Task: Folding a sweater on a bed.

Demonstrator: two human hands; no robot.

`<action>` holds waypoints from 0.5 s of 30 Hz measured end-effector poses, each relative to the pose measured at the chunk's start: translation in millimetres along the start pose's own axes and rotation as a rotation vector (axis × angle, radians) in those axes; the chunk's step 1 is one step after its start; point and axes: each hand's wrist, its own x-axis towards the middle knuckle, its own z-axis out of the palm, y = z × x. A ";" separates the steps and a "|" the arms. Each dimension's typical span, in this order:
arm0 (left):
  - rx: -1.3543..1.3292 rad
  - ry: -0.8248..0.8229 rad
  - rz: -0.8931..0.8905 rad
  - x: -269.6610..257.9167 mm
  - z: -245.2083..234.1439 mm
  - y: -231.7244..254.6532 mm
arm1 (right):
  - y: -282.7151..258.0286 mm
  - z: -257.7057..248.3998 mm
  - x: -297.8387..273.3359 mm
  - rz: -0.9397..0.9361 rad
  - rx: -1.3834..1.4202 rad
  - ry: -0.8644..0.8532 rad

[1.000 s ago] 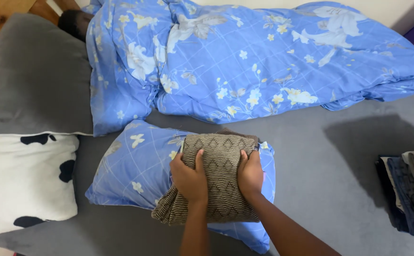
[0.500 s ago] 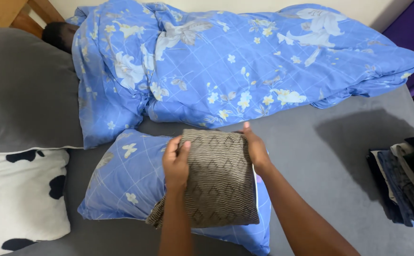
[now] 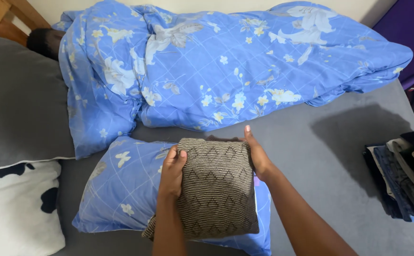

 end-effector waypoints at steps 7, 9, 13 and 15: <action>0.440 0.141 -0.056 42.6 -9.8 -19.0 | 19.5 2.2 -1.8 -0.126 -0.083 0.254; 0.755 0.264 -0.079 44.2 -0.9 -11.6 | 14.9 11.0 -22.1 -0.352 -0.336 0.332; 1.385 0.136 0.835 45.1 71.4 33.0 | 19.5 15.1 -22.5 -0.278 -0.258 0.193; 1.517 -0.238 0.263 49.0 98.5 30.5 | 17.3 15.5 -24.2 -0.317 -0.333 0.168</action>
